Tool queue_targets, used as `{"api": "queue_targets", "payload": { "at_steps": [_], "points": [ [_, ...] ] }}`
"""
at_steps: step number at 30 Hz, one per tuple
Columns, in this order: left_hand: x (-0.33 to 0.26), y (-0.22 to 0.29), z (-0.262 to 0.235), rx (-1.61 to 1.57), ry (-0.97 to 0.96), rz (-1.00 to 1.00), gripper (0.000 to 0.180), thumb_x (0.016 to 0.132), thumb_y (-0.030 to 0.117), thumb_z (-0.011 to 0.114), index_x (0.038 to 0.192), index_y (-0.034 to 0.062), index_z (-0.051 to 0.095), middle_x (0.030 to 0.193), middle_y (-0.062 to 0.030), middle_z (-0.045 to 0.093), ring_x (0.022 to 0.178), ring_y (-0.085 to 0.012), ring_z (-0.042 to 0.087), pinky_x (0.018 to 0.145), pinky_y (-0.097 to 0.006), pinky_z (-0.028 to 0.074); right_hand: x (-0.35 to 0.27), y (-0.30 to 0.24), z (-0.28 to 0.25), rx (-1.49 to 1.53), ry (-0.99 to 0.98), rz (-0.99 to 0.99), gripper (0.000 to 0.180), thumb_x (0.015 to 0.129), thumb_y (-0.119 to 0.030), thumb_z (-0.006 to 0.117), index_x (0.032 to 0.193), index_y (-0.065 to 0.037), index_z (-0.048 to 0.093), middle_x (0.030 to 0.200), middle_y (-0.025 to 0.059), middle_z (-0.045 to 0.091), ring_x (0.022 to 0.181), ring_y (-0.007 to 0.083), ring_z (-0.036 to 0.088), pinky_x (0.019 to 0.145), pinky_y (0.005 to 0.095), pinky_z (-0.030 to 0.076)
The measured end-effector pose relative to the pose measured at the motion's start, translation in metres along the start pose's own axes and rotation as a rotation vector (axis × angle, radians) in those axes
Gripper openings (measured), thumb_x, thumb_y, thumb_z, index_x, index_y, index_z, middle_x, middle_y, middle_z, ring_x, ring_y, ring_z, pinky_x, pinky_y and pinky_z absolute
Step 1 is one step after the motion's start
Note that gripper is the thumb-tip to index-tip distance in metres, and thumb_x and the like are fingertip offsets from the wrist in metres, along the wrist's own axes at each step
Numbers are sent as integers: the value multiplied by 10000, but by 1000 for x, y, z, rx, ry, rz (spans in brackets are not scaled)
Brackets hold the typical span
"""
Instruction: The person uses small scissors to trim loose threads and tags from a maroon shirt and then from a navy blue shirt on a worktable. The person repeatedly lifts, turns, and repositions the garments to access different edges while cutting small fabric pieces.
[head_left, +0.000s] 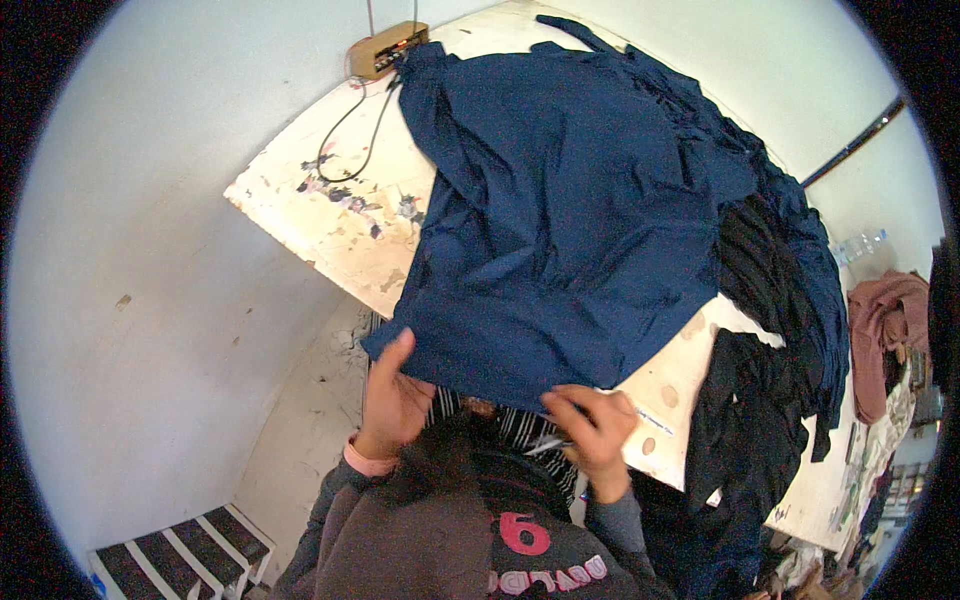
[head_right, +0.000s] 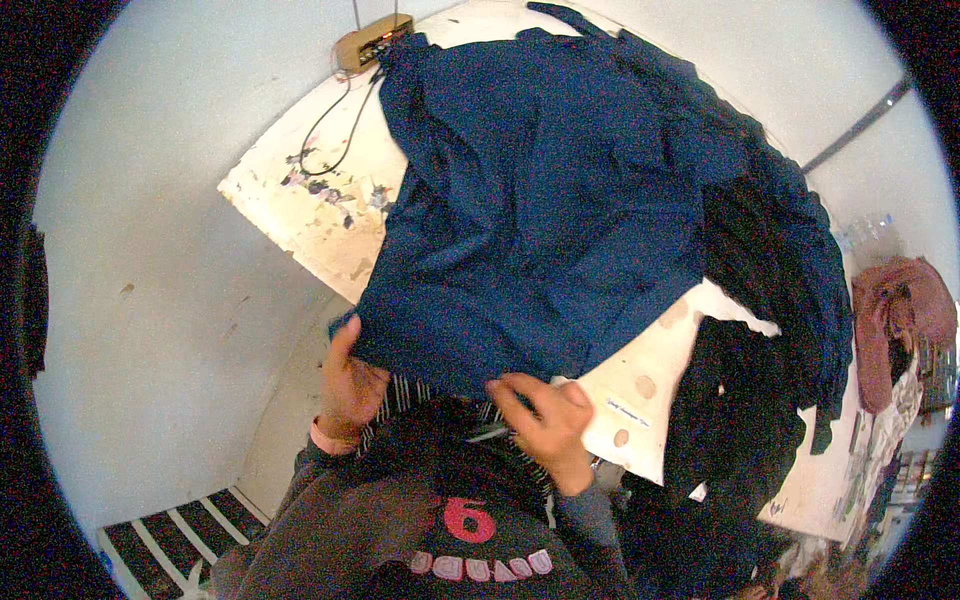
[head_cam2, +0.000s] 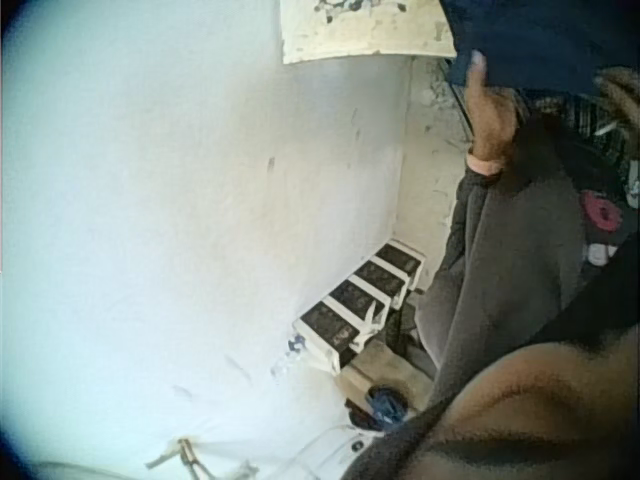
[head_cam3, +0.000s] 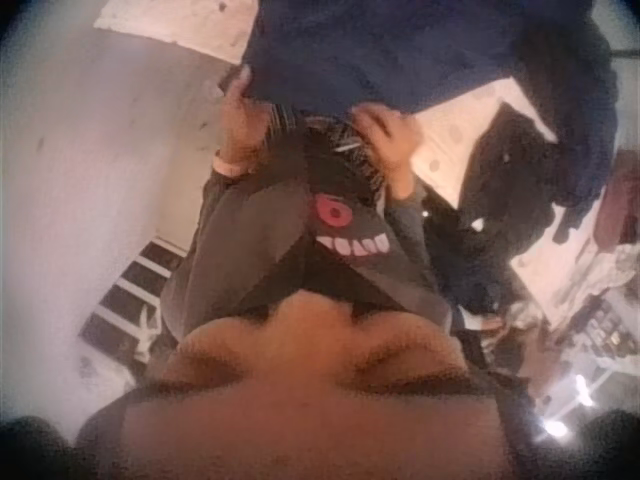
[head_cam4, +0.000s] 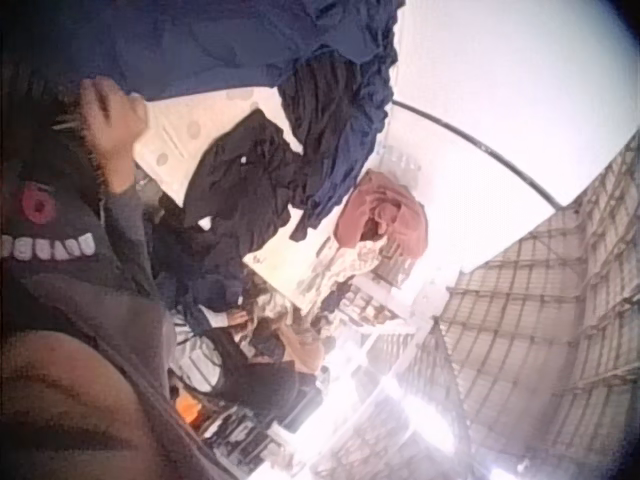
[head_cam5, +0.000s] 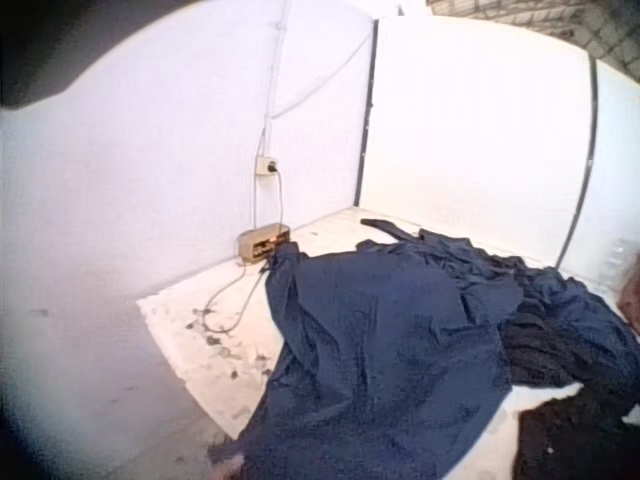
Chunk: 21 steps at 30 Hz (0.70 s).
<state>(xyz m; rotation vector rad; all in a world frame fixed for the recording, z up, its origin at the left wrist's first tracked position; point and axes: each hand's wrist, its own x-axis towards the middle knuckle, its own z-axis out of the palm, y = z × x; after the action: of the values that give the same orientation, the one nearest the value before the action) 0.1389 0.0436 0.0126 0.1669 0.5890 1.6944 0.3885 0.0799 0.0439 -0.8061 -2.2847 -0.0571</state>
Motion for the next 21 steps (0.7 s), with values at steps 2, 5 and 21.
{"api": "queue_targets", "payload": {
  "at_steps": [2, 5, 21],
  "points": [
    [5, 24, -8, 64, 78, 61, 587, 976, 14, 562, 1525, -8, 356, 1456, -144, 542, 1241, -270, 610, 1018, -360, 537, -8, 14, -15, -69, 43, 40, 268, 717, -145, 748, 979, -194, 773, 985, -7, 748, 711, 136, 641, 595, 306, 401],
    [1, 42, 2, 243, -8, 176, 608, 975, -66, 540, 1545, -5, 336, 1385, -164, 597, 1142, -193, 661, 916, -291, 578, -10, 25, -36, -172, -16, 140, 236, 716, -172, 762, 952, -180, 760, 983, -19, 734, 726, 148, 649, 602, 307, 409],
    [-24, 19, 28, 408, -193, 102, 922, 798, -224, 587, 1602, 10, 203, 1428, -182, 570, 1060, -130, 671, 756, -203, 530, 45, -17, 2, 569, -17, 382, 368, 762, -106, 840, 1094, -50, 692, 984, 117, 724, 827, 261, 704, 669, 349, 492]
  ]
}}
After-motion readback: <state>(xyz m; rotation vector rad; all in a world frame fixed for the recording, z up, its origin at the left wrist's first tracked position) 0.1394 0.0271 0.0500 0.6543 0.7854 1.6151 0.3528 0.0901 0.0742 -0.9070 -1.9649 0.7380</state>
